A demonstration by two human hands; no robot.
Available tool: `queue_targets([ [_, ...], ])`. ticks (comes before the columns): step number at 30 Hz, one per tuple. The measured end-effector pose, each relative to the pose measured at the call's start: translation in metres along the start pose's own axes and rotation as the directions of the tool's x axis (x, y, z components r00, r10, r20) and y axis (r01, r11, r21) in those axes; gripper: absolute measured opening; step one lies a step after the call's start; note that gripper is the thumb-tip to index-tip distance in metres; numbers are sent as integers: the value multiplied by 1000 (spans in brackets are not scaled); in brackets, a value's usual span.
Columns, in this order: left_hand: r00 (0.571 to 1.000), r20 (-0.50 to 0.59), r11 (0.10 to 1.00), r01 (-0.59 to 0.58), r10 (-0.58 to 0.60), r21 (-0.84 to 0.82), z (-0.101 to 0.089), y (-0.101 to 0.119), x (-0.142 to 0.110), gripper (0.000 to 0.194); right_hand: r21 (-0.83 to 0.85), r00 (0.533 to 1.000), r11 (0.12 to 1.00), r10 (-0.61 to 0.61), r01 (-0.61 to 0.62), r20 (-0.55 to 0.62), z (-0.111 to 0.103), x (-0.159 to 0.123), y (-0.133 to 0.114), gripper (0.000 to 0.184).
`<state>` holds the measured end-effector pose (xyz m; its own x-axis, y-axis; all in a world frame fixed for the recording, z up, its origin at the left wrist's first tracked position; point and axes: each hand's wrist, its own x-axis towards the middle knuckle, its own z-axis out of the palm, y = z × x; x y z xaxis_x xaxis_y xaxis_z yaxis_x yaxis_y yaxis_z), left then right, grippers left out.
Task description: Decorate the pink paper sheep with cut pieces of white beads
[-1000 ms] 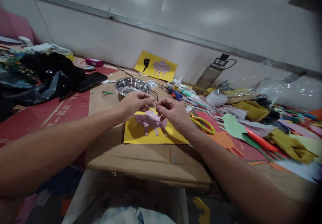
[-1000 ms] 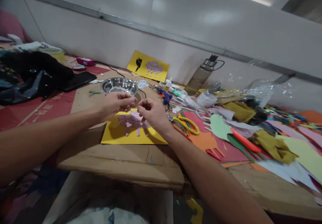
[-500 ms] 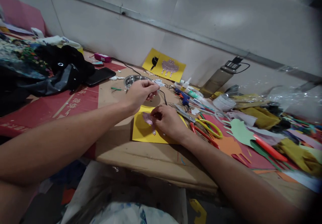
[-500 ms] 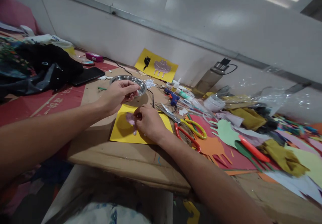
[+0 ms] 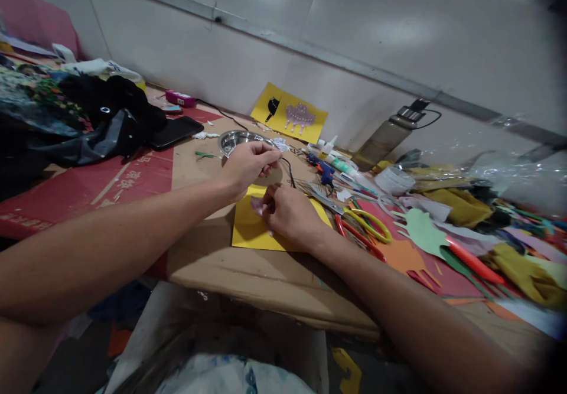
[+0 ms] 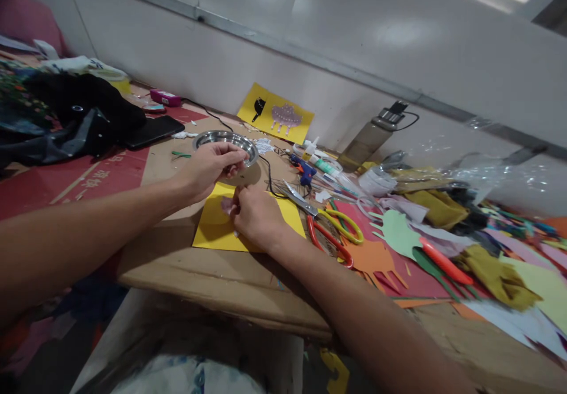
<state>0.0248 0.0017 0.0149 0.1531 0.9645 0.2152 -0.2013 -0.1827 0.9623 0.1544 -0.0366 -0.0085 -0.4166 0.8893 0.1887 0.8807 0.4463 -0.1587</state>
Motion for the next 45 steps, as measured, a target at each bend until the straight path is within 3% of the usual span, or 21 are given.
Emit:
queue_targets([
  [4, 1000, 3, 1000, -15, 15, 4, -2, -3, 2, 15, -15, 999, 999, -36, 36, 24, -1, 1, 0, 9],
  [10, 1000, 2, 999, -16, 16, -45, -2, -1, 2, 16, 250, 989, 962, -131, 111, 64, -6, 1, 12, 15],
  [15, 1000, -16, 998, -5, 4, -66, -2, 1, 2, 16, 487, 980, 862, 55, -142, 189, -12, -1, 18, 23],
  [17, 1000, -14, 998, -5, 4, -67, -2, 2, 2, 16, 513, 975, 841, 75, -174, 207, -13, -2, 20, 24],
  [20, 1000, -7, 998, -10, 10, -66, -3, 1, 3, 16, 444, 996, 896, -50, 11, 78, -12, -4, 21, 22],
  [22, 1000, -3, 998, -16, 16, -63, -4, 0, 4, 16, 343, 985, 925, -175, 165, -1, -11, -6, 20, 21],
  [27, 998, 3, 998, -59, 59, -31, -7, -3, 7, 15, 278, 950, 913, -311, 299, 0, -10, -10, 17, 24],
  [29, 997, 14, 997, -79, 79, -5, -9, -4, 8, 15, 292, 954, 910, -296, 294, -38, -13, -9, 20, 22],
  [34, 995, 26, 995, -96, 95, 30, -13, -10, 8, 18, 366, 950, 904, -114, 220, -289, -25, -9, 38, 17],
  [39, 988, 6, 984, -157, 157, 81, -15, -5, 8, 32, 416, 921, 891, -8, 184, -389, -31, -13, 54, 17],
  [45, 916, -210, 935, -311, 343, 171, -34, 11, 24, 42, 370, 877, 899, -34, 236, -479, -33, -15, 56, 20],
])
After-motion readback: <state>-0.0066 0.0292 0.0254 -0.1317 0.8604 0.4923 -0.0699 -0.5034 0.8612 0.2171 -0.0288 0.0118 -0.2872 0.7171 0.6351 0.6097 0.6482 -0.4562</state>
